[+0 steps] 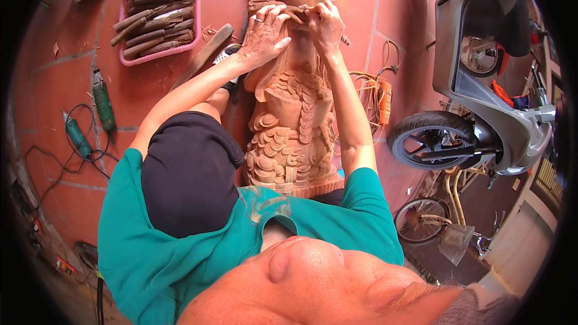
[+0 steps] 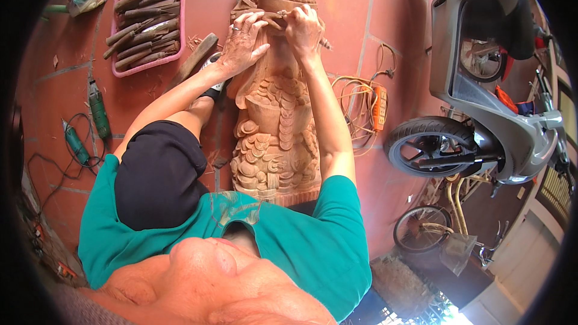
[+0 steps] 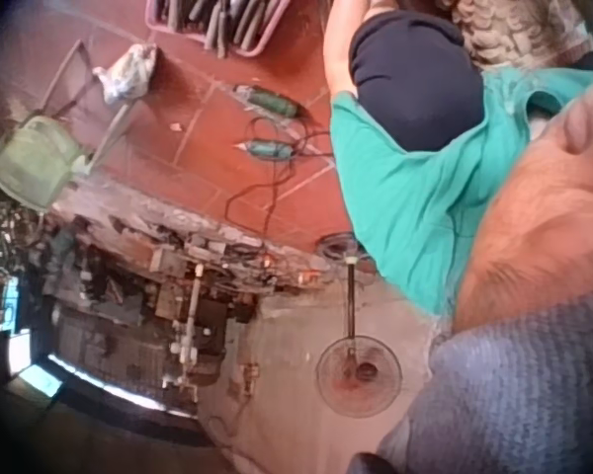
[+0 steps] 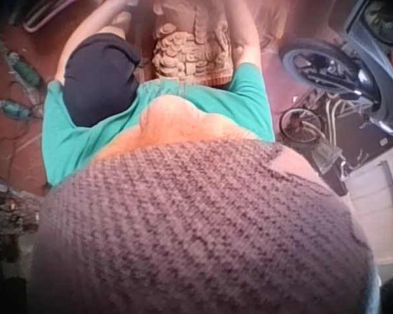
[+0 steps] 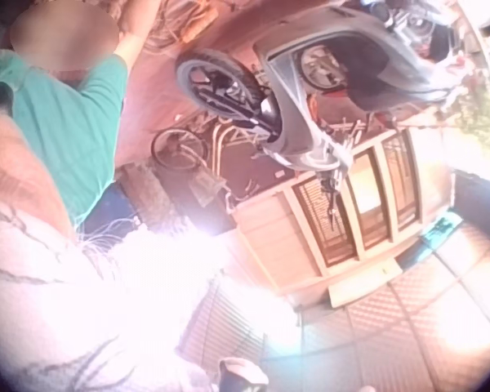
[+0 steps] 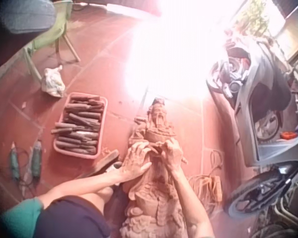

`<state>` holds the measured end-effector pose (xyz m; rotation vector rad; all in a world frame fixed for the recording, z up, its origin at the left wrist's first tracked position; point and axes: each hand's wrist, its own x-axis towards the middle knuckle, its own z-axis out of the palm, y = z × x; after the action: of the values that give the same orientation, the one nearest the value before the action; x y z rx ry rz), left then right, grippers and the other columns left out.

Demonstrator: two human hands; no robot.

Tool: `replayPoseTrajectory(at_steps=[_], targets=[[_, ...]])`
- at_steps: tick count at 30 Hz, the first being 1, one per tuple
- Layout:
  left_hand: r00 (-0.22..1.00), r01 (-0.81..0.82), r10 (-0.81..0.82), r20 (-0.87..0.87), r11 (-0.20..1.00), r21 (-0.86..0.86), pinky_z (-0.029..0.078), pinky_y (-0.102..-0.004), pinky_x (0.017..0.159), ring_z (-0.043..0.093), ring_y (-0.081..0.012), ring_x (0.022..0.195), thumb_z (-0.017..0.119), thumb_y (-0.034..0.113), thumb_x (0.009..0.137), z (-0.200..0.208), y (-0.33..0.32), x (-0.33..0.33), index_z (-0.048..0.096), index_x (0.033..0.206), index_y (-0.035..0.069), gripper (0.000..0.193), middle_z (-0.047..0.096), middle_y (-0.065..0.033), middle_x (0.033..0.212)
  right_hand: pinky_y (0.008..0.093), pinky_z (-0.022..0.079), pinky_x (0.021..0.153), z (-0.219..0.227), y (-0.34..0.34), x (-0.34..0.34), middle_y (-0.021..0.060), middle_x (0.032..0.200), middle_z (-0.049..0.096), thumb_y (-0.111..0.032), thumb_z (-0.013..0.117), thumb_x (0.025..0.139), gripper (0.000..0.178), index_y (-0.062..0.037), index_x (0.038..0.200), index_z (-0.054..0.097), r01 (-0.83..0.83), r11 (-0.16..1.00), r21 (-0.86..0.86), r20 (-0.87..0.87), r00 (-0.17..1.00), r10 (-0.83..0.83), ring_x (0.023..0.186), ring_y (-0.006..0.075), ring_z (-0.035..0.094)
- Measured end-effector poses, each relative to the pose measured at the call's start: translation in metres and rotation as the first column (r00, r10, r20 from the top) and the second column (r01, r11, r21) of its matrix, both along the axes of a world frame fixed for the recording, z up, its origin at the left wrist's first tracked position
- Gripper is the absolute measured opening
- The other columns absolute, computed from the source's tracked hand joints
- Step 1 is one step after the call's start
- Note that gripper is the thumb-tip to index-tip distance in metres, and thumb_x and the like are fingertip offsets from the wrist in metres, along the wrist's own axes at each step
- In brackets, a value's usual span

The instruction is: The person is carving a wooden sculpture, using hand tools to shape and refine the details of the piece. They are focused on the upper section of the sculpture, carefully removing wood to create intricate patterns.

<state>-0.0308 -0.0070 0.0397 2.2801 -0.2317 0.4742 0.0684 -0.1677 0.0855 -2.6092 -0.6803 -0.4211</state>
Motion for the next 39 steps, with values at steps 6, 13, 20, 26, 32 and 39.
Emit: replayPoseTrajectory(at_steps=[6, 13, 20, 26, 32, 39], targets=[[1.000, 0.012, -0.012, 0.011, 1.000, -0.024, 0.031, -0.0475, 0.108, 0.032, -0.0314, 0.136, 0.074, 0.023, 0.077, -0.001, -0.003, 0.002, 0.046, 0.131, 0.010, 0.062, 0.040, -0.0082, 0.145, 0.0409, 0.053, 0.067, 0.000, 0.040, 0.029, 0.0067, 0.090, 0.064, -0.019, 0.067, 0.082, 0.011, -0.0105, 0.076, 0.067, 0.045, 0.996, -0.071, 0.099, 0.994, -0.038, 0.086, 0.0273, 0.064], [1.000, 0.013, -0.013, 0.008, 1.000, -0.002, 0.031, -0.0489, 0.109, 0.032, -0.0312, 0.137, 0.074, 0.024, 0.078, -0.002, 0.004, 0.000, 0.047, 0.130, 0.009, 0.060, 0.038, -0.0086, 0.146, 0.0415, 0.053, 0.070, -0.004, -0.001, 0.002, 0.0071, 0.087, 0.064, -0.021, 0.069, 0.081, 0.012, -0.0087, 0.078, 0.068, 0.029, 1.000, -0.013, 0.037, 0.999, -0.028, 0.084, 0.0293, 0.065], [1.000, 0.002, -0.003, 0.016, 0.999, 0.051, 0.032, -0.0474, 0.107, 0.033, -0.0317, 0.136, 0.072, 0.025, 0.077, 0.001, 0.003, -0.002, 0.046, 0.130, 0.007, 0.061, 0.038, -0.0108, 0.146, 0.0423, 0.052, 0.068, 0.003, 0.039, 0.007, 0.0076, 0.084, 0.063, -0.017, 0.068, 0.078, 0.007, -0.0107, 0.075, 0.068, 0.082, 0.996, -0.042, 0.051, 0.995, -0.080, 0.080, 0.0300, 0.064], [0.998, 0.034, -0.034, 0.046, 0.999, 0.016, 0.032, -0.0490, 0.106, 0.033, -0.0338, 0.135, 0.075, 0.019, 0.073, 0.001, 0.002, 0.001, 0.045, 0.129, 0.005, 0.065, 0.038, -0.0123, 0.144, 0.0457, 0.054, 0.067, 0.004, 0.049, 0.022, 0.0109, 0.093, 0.063, -0.017, 0.063, 0.081, 0.011, -0.0060, 0.078, 0.063, 0.003, 0.992, -0.129, 0.046, 0.999, 0.003, 0.091, 0.0311, 0.064], [0.999, 0.034, -0.035, 0.024, 0.999, 0.008, 0.030, -0.0506, 0.108, 0.031, -0.0341, 0.136, 0.074, 0.025, 0.076, 0.003, -0.001, 0.001, 0.046, 0.130, 0.006, 0.063, 0.037, -0.0124, 0.145, 0.0442, 0.054, 0.073, 0.000, 0.023, 0.014, 0.0114, 0.094, 0.063, -0.016, 0.063, 0.082, 0.011, -0.0061, 0.078, 0.067, -0.071, 0.996, -0.053, -0.076, 0.995, 0.067, 0.091, 0.0317, 0.063], [1.000, 0.017, -0.017, -0.010, 1.000, -0.009, 0.030, -0.0505, 0.108, 0.031, -0.0336, 0.136, 0.073, 0.023, 0.077, 0.005, -0.001, -0.002, 0.046, 0.131, 0.006, 0.063, 0.037, -0.0124, 0.144, 0.0411, 0.055, 0.074, -0.007, 0.069, 0.028, 0.0089, 0.099, 0.063, -0.011, 0.060, 0.081, 0.009, -0.0066, 0.085, 0.067, -0.108, 0.965, -0.239, 0.025, 0.993, 0.118, 0.099, 0.0285, 0.062]])
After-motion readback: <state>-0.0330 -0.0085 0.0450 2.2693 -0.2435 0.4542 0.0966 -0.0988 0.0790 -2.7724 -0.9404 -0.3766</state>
